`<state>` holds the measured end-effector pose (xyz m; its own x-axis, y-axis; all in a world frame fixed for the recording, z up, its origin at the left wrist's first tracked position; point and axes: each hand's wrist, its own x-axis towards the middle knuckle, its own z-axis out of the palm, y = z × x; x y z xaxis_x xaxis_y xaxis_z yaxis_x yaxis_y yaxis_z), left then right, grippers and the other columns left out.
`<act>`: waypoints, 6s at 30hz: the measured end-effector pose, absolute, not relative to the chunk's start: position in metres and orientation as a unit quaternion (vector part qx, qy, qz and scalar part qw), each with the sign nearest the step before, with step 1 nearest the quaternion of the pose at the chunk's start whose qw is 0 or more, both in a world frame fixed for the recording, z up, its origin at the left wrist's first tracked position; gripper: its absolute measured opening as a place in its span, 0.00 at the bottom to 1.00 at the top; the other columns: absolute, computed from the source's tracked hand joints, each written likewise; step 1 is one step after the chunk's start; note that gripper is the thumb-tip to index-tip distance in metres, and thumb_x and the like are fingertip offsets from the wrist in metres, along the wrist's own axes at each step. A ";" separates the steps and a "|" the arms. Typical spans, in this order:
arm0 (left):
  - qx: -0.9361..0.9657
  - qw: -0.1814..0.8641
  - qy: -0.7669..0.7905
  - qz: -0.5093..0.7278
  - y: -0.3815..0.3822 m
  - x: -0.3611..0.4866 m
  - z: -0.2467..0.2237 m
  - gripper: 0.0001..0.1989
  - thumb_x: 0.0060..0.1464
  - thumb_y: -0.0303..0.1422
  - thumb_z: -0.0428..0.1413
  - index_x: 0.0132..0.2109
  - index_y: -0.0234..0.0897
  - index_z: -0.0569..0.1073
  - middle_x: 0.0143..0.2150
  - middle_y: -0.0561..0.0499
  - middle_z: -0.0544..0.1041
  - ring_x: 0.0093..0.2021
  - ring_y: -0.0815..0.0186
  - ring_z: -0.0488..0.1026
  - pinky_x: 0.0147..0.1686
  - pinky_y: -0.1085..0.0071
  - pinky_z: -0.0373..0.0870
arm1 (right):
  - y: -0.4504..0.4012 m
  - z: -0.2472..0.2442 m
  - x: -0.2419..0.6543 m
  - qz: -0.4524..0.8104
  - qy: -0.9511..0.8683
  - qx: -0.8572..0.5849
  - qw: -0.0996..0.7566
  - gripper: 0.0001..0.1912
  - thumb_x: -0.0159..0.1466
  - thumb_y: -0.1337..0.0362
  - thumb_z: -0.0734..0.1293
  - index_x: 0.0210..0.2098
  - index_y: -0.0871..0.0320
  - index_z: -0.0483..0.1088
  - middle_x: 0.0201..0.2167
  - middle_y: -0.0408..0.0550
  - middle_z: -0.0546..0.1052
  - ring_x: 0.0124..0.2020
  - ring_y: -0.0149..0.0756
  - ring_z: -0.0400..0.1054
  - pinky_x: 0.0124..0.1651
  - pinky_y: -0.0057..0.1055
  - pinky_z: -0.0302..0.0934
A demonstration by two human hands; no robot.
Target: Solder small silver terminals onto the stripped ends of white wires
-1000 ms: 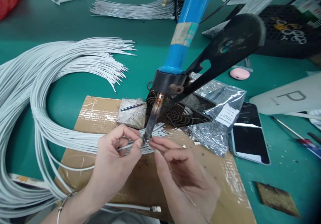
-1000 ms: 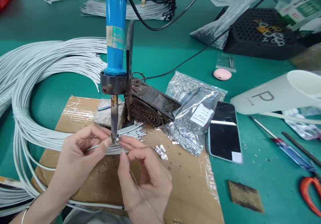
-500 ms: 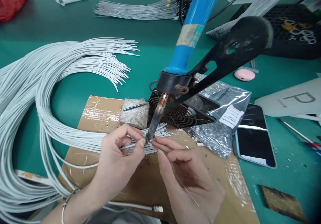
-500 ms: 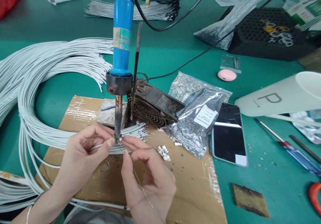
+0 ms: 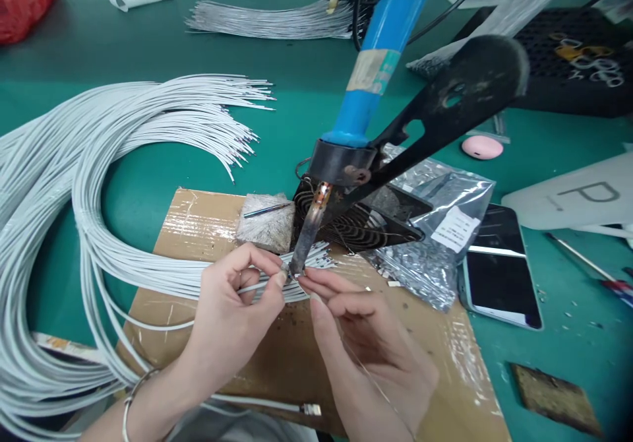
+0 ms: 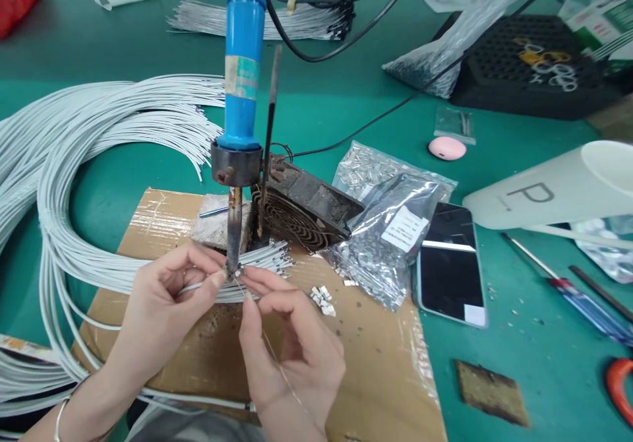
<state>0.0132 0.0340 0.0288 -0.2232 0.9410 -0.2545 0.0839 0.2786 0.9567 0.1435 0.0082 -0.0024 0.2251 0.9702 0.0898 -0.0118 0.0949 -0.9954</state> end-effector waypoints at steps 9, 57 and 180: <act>0.397 0.482 0.636 0.454 0.035 0.012 0.030 0.06 0.49 0.30 0.61 0.28 0.35 0.72 0.33 0.47 0.79 0.22 0.73 0.62 0.21 0.77 0.55 | 0.008 -0.003 0.144 0.426 -0.460 -0.519 0.580 0.09 0.66 0.72 0.73 0.31 0.56 0.73 0.47 0.48 0.85 0.45 0.35 0.83 0.50 0.25 0.77; 0.406 0.481 0.626 0.461 0.034 0.013 0.031 0.06 0.50 0.26 0.63 0.28 0.35 0.73 0.31 0.50 0.80 0.24 0.74 0.68 0.22 0.82 0.62 | 0.009 -0.005 0.142 0.392 -0.472 -0.541 0.574 0.08 0.65 0.71 0.74 0.31 0.54 0.75 0.44 0.46 0.85 0.42 0.35 0.83 0.47 0.30 0.77; 0.470 0.422 0.612 0.476 0.018 0.006 0.015 0.06 0.60 0.27 0.63 0.32 0.36 0.78 0.40 0.50 0.79 0.23 0.78 0.62 0.20 0.84 0.56 | 0.008 -0.011 0.139 0.343 -0.499 -0.529 0.594 0.09 0.64 0.74 0.75 0.34 0.53 0.80 0.41 0.44 0.86 0.40 0.36 0.81 0.46 0.33 0.77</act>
<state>0.0058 0.0178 0.0155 -0.2025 0.9769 -0.0684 0.1730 0.1044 0.9794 0.1390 0.0084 -0.0110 0.2660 0.9361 0.2302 0.1195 0.2049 -0.9715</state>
